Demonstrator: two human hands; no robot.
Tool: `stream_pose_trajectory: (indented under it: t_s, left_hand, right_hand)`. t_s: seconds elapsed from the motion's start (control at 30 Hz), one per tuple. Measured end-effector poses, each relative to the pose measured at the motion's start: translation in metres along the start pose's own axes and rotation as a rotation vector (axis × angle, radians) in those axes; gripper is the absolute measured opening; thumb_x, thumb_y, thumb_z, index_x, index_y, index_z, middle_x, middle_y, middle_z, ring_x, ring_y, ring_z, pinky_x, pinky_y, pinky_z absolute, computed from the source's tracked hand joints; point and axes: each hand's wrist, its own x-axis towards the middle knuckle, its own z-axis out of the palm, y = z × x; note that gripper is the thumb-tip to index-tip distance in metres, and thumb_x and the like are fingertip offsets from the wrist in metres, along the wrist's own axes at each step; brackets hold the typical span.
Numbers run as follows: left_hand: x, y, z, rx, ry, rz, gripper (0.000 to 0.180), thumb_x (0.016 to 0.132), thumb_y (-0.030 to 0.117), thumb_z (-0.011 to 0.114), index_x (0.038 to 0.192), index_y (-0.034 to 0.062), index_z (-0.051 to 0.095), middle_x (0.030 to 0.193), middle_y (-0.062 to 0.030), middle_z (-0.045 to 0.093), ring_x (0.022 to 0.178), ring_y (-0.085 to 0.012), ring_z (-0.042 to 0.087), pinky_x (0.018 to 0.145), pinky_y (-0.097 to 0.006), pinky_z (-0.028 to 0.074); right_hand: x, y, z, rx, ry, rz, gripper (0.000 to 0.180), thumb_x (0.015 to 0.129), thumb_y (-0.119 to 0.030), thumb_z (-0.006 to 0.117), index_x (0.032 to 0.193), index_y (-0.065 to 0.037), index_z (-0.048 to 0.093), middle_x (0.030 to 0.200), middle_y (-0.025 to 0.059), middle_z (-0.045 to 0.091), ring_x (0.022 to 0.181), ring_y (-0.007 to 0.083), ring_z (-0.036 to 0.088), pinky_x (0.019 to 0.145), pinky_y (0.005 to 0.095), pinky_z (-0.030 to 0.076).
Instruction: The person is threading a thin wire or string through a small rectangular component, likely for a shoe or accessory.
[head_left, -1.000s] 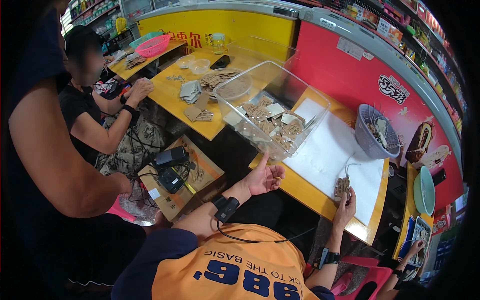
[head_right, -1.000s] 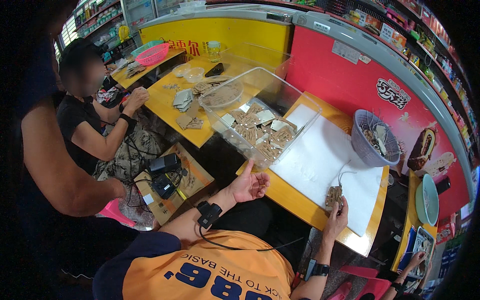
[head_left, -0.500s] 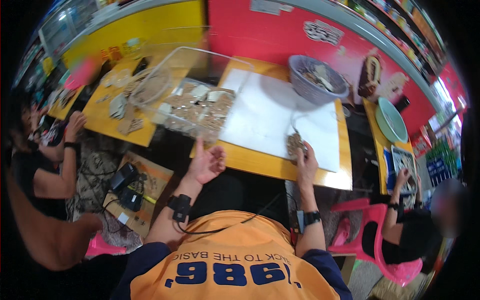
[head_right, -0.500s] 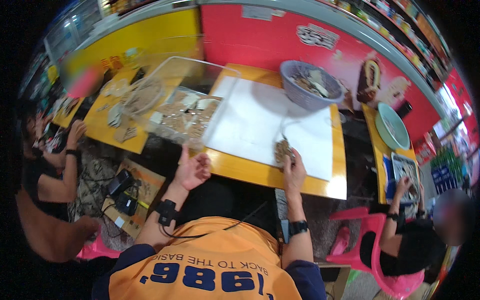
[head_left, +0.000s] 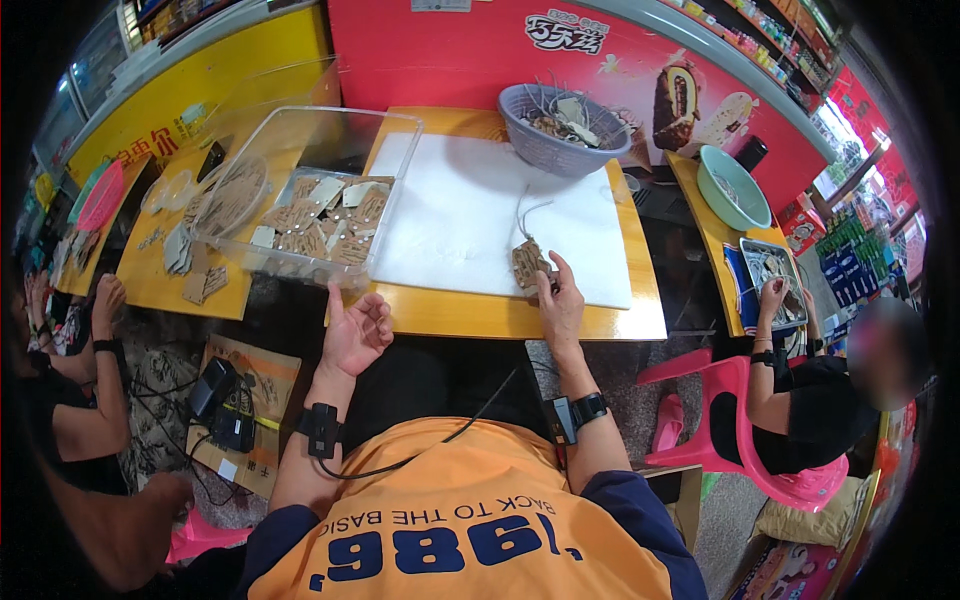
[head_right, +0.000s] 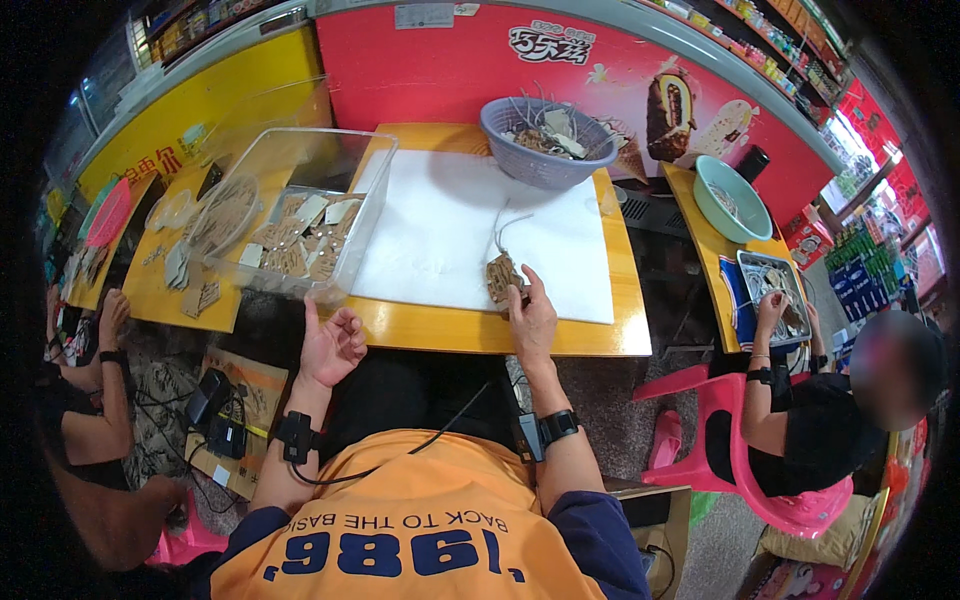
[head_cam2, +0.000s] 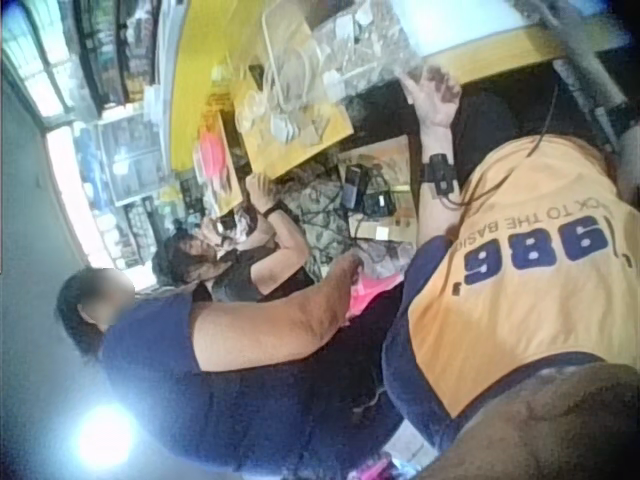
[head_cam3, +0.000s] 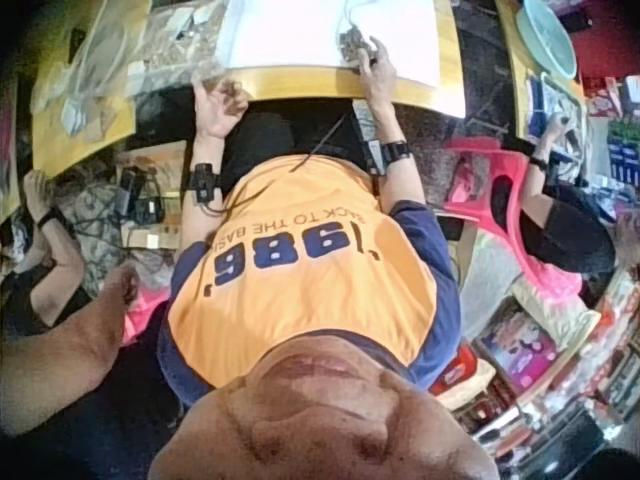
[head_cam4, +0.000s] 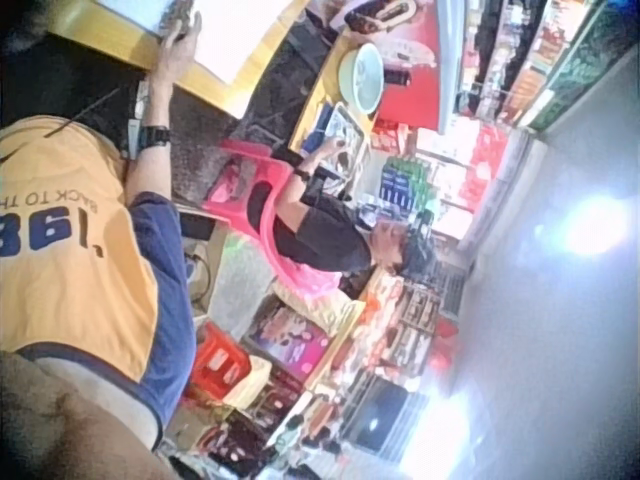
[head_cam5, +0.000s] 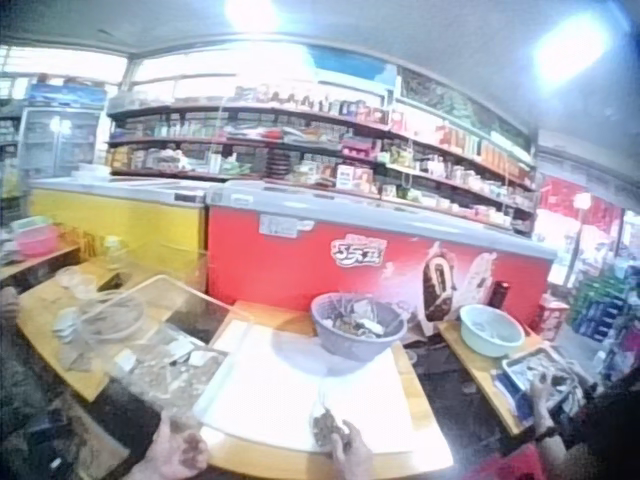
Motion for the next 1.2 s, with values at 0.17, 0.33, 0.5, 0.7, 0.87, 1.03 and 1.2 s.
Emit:
stream_pose_trajectory:
  t_s: [0.17,0.33,0.5,0.7,0.87,1.03,1.2]
  left_hand:
    - [0.006,-0.007,0.011,0.025,0.046,0.002,0.071,0.086,0.075,0.035,0.085,0.01,0.064,0.071,-0.0011,0.054,0.055,-0.0159,0.045,0.052,-0.027,0.037]
    - [0.002,0.001,-0.003,-0.022,-0.002,-0.005,0.069,0.085,0.076,0.037,0.083,0.0099,0.059,0.068,-0.0001,0.048,0.052,-0.0142,0.037,0.049,-0.027,0.032]
    - [0.005,-0.003,-0.006,0.022,-0.08,0.027,0.065,0.088,0.07,0.039,0.089,0.0096,0.064,0.073,-0.0011,0.053,0.052,-0.013,0.038,0.047,-0.025,0.033]
    - [0.011,-0.01,-0.016,0.046,-0.097,0.068,0.043,0.098,0.049,0.043,0.096,0.0116,0.064,0.08,-0.0008,0.059,0.058,-0.0132,0.048,0.052,-0.026,0.042]
    - [0.012,-0.011,-0.022,0.168,-0.085,0.048,0.03,0.1,0.037,0.046,0.1,0.0117,0.062,0.083,-0.0013,0.061,0.064,-0.014,0.054,0.057,-0.027,0.045]
    - [0.005,-0.005,-0.033,0.185,-0.086,0.044,0.023,0.1,0.031,0.047,0.099,0.0118,0.061,0.083,-0.0009,0.06,0.064,-0.0142,0.054,0.058,-0.028,0.042]
    - [0.016,-0.013,-0.017,0.205,-0.071,-0.005,0.021,0.097,0.027,0.052,0.094,0.0085,0.061,0.079,-0.0024,0.063,0.062,-0.016,0.058,0.059,-0.03,0.047]
  right_hand:
    - [0.0,0.003,-0.009,0.009,0.017,0.043,0.035,0.09,-0.018,0.062,0.122,-0.007,0.058,0.079,0.0129,0.065,0.068,0.0235,0.063,0.063,0.0342,0.05]
    - [0.002,0.012,0.01,0.007,0.04,-0.029,0.03,0.089,-0.022,0.061,0.115,-0.007,0.062,0.096,0.0177,0.066,0.086,0.0333,0.064,0.075,0.039,0.051]
    - [0.001,0.01,0.003,0.023,0.104,-0.061,0.031,0.09,-0.024,0.059,0.116,-0.008,0.06,0.089,0.0181,0.066,0.082,0.0339,0.064,0.072,0.0405,0.05]
    - [-0.001,0.013,0.001,0.012,0.152,-0.081,0.028,0.092,-0.021,0.056,0.116,-0.008,0.058,0.086,0.0192,0.065,0.081,0.0363,0.063,0.07,0.0429,0.049]
    - [0.001,0.014,0.006,0.001,0.153,-0.095,0.028,0.092,-0.02,0.055,0.117,-0.008,0.058,0.086,0.0201,0.065,0.081,0.0367,0.063,0.07,0.0435,0.049]
    - [0.002,0.006,0.015,0.018,0.092,-0.033,0.027,0.092,-0.022,0.056,0.115,-0.009,0.06,0.087,0.0192,0.065,0.082,0.0357,0.063,0.073,0.0436,0.05]
    - [0.001,0.013,-0.002,-0.033,0.027,0.082,0.029,0.094,-0.022,0.054,0.12,-0.009,0.059,0.088,0.0166,0.066,0.078,0.0298,0.064,0.071,0.039,0.05]
